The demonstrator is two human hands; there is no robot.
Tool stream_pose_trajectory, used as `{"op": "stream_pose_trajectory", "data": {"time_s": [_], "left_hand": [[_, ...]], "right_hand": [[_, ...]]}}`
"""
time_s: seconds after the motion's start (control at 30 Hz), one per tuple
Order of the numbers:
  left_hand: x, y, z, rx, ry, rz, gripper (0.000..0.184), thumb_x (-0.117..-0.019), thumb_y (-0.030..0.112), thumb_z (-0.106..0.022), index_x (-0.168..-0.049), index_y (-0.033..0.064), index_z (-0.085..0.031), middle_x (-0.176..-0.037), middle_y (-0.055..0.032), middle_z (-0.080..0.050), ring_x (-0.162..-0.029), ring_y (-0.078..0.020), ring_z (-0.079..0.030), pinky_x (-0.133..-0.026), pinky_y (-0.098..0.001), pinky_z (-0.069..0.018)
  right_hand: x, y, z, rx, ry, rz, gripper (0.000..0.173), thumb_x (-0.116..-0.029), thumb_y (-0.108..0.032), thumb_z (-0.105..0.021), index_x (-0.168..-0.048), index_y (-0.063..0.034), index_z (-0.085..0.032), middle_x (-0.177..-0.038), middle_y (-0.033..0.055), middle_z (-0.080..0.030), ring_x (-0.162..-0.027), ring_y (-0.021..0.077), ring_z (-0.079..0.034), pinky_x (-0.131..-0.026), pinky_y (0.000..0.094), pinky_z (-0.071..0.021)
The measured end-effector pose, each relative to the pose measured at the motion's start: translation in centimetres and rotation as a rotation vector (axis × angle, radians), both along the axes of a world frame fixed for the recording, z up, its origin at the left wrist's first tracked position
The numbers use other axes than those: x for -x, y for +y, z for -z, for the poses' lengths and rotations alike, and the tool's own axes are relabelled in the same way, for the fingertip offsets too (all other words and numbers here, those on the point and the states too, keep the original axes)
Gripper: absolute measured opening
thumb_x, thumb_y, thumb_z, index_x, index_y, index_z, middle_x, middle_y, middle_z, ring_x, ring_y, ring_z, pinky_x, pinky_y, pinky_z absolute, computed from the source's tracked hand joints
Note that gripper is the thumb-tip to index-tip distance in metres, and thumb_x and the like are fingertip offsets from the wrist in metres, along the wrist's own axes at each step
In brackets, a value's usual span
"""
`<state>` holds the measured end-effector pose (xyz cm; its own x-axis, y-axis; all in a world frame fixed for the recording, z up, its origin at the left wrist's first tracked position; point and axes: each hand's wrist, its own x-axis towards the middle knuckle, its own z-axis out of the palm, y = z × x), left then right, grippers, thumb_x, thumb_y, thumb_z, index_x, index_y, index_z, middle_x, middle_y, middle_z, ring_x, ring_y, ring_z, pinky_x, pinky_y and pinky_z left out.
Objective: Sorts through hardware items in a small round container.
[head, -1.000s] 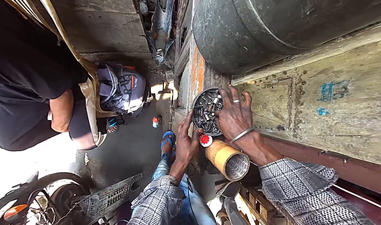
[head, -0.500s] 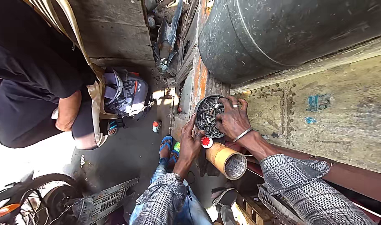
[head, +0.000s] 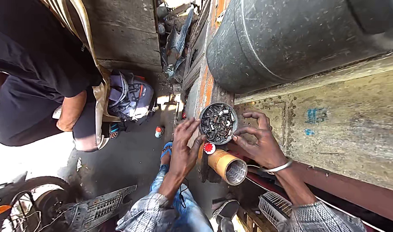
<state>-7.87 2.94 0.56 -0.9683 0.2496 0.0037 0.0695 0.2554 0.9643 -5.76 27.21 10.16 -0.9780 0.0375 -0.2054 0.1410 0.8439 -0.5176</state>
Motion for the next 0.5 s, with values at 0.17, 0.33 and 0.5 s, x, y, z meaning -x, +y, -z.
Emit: {"op": "stream_pose_trajectory", "data": {"time_s": [0.17, 0.33, 0.5], "left_hand": [[-1.4, -0.9, -7.1, -0.402, -0.101, 0.181, 0.042, -0.0969, 0.027, -0.071, -0.136, 0.0143, -0.065, -0.137, -0.0047, -0.065, -0.132, -0.0251, -0.057, -0.109, -0.0451, -0.0514], [-2.7, -2.9, -12.2, -0.581, -0.126, 0.25, 0.041, -0.0953, 0.021, -0.073, -0.134, 0.0122, -0.066, -0.13, -0.011, -0.068, -0.125, -0.0295, -0.063, -0.105, -0.0442, -0.0546], [-3.7, -4.4, -14.8, -0.593, -0.076, 0.295, 0.033, -0.0921, 0.017, -0.077, -0.124, 0.0179, -0.073, -0.128, -0.0098, -0.068, -0.114, -0.0239, -0.068, -0.097, -0.0374, -0.0594]], "right_hand": [[-2.9, -3.2, -4.6, 0.398, 0.026, 0.11, 0.013, -0.0852, -0.035, -0.078, -0.091, -0.024, -0.079, -0.143, 0.0005, -0.051, -0.125, 0.0132, -0.055, -0.093, 0.032, -0.0573], [-6.0, -5.9, -6.7, 0.92, -0.018, 0.089, 0.022, -0.0918, -0.039, -0.075, -0.095, -0.0167, -0.077, -0.138, 0.0047, -0.054, -0.119, 0.012, -0.058, -0.091, 0.0244, -0.0567], [-8.1, -8.5, -7.8, 1.081, -0.041, 0.058, 0.03, -0.0951, -0.042, -0.071, -0.097, -0.0121, -0.075, -0.137, 0.0055, -0.056, -0.121, 0.0113, -0.058, -0.097, 0.0277, -0.0542]]}}
